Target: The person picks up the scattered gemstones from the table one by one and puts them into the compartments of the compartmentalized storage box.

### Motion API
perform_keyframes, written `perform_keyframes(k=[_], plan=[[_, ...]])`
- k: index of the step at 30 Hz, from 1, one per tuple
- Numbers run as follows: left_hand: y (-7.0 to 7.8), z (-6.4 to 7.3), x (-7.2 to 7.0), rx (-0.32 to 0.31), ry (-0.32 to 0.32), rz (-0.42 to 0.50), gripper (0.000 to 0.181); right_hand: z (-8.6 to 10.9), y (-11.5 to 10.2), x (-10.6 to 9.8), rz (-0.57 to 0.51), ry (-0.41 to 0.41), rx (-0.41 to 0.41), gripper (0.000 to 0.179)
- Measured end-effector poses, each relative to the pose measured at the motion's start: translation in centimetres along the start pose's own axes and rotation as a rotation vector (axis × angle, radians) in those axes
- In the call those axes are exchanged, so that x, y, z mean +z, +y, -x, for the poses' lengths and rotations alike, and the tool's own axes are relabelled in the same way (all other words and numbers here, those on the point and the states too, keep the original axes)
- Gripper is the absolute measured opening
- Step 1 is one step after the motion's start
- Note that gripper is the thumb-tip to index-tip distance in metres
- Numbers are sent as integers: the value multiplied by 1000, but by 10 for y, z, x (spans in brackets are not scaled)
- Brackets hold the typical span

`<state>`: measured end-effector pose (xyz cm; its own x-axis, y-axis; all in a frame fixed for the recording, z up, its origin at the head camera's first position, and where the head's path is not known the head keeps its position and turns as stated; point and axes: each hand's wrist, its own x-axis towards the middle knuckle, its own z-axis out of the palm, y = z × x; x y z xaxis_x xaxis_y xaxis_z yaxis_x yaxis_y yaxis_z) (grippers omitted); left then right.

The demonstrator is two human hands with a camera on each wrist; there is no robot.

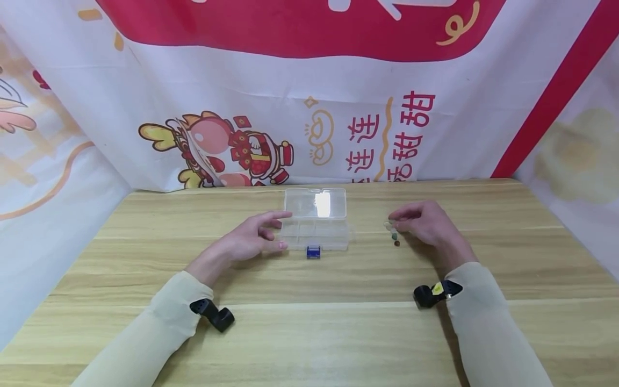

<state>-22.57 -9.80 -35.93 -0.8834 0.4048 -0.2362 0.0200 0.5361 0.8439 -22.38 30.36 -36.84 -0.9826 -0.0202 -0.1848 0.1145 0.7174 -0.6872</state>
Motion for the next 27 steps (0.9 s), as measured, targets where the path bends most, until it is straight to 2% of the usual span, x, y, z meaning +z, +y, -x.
perform_keyframes(k=[17, 27], plan=[[-2, 2, -1, -1, 7, -7, 69, 1, -3, -3, -7, -10, -1, 36], [-2, 0, 0, -4, 6, -7, 68, 4, -11, -3, -26, 32, 18, 41]])
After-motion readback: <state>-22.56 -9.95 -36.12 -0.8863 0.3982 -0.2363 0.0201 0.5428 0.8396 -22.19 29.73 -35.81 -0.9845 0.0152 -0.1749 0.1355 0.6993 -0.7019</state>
